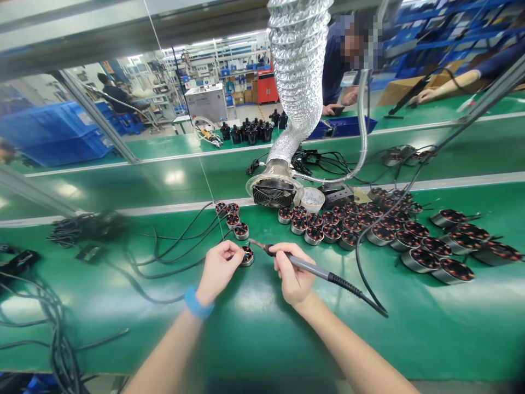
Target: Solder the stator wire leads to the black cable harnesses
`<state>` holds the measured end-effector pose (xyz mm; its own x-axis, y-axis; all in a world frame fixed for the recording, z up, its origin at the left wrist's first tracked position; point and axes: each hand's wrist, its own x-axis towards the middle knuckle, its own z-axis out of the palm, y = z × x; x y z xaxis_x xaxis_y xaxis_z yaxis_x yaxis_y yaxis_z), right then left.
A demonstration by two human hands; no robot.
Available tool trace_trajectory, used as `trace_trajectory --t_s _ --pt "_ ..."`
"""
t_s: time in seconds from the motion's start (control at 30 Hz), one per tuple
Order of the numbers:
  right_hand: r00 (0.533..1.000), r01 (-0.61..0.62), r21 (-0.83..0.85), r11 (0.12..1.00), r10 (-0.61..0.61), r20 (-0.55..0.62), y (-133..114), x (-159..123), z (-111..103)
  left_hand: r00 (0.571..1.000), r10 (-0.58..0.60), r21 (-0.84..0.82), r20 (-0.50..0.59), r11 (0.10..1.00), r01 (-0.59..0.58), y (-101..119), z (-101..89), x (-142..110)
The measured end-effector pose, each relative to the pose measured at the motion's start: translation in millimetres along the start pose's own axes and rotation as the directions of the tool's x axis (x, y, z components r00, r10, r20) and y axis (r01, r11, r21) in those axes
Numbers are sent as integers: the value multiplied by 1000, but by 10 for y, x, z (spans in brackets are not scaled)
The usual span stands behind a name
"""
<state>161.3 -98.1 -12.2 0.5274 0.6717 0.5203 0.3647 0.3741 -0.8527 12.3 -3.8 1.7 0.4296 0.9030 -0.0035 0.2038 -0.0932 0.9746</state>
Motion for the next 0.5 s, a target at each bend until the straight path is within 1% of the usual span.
trace_trajectory --t_s 0.1,0.23,0.5 --pt "997 73 -53 996 -71 34 -38 25 15 1000 2 -4 4 1000 -2 9 -1 -3" --pt "980 174 -104 979 -162 116 -75 75 36 1000 3 -11 4 1000 -3 7 -3 0" --pt "953 237 -123 964 -206 221 18 164 134 999 32 -30 -6 999 -32 3 6 14"
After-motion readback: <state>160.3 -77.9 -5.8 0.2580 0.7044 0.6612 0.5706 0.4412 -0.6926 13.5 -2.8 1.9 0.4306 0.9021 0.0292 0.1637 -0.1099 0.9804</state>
